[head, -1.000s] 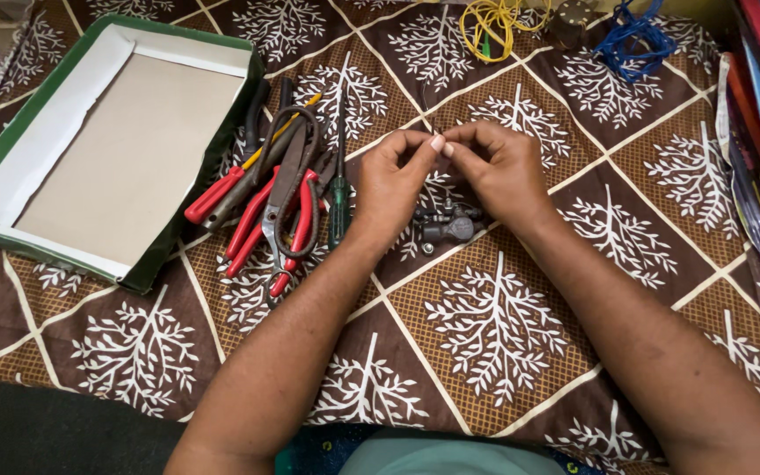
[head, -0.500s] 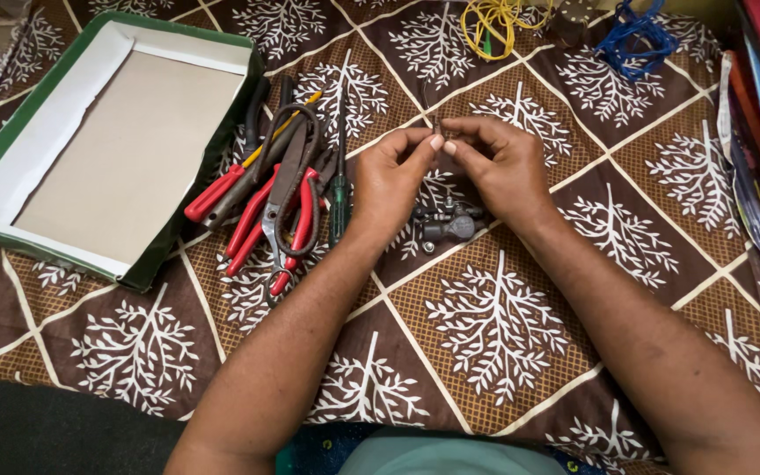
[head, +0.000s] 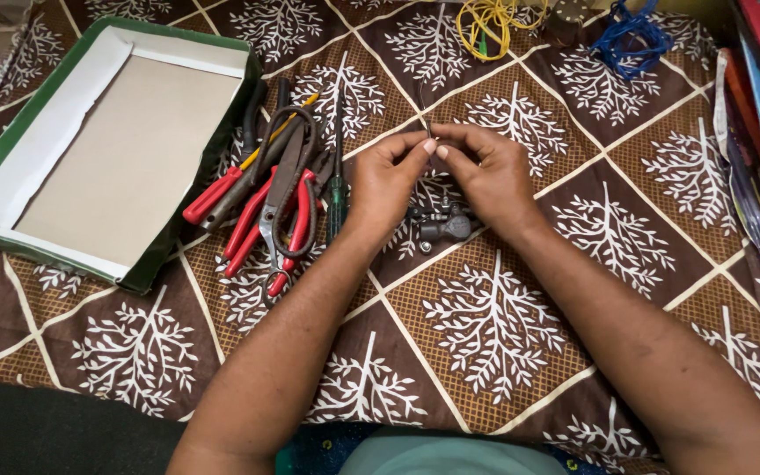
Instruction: The person assembles small electrical components on a patterned tablecloth. They use pliers and a screwdriver to manipulate wires and connectors, repeatedly picking up and adjusting small parts. The workspace includes a green box, coiled wires, and various tools.
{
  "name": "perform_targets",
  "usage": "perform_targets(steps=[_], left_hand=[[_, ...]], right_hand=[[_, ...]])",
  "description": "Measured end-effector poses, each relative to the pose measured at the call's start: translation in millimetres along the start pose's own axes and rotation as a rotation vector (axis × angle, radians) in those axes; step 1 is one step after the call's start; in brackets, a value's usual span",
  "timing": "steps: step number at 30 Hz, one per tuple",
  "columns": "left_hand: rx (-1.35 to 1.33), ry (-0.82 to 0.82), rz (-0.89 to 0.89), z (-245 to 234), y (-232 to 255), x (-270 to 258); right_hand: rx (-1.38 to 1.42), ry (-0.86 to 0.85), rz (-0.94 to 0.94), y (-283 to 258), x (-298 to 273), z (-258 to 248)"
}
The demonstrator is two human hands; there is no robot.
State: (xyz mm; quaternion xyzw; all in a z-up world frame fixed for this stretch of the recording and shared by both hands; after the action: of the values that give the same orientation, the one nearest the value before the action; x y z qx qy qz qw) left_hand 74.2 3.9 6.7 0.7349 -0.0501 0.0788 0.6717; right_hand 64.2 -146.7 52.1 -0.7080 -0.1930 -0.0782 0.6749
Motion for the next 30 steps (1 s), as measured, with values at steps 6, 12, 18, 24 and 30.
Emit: perform_targets(steps=[6, 12, 18, 24, 30], left_hand=[[0.110, 0.039, 0.013, -2, 7, -2], [0.204, 0.064, -0.054, -5, 8, -3], [-0.001, 0.064, -0.132, 1, -5, 4], [-0.126, 0.033, -0.137, 11, -9, 18], [0.081, 0.072, -0.138, 18, -6, 31]], right_hand=[[0.059, 0.024, 0.049, 4, -1, 2], [-0.090, 0.049, 0.018, -3, -3, 3], [-0.137, 0.058, -0.001, -6, -3, 2], [-0.076, 0.116, -0.004, 5, 4, -5], [-0.066, 0.136, -0.017, 12, 15, -16]])
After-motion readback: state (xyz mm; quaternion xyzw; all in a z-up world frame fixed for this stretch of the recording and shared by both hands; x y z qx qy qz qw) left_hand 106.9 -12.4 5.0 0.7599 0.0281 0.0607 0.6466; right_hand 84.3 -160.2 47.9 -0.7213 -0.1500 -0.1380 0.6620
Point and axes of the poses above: each hand's wrist, its own x-axis towards the middle knuckle, its own z-axis out of the palm, y = z × x, the point moved 7 cm from there along x, towards the middle knuckle, and after that the axes turned 14 degrees about x, right-handed, at the moved point
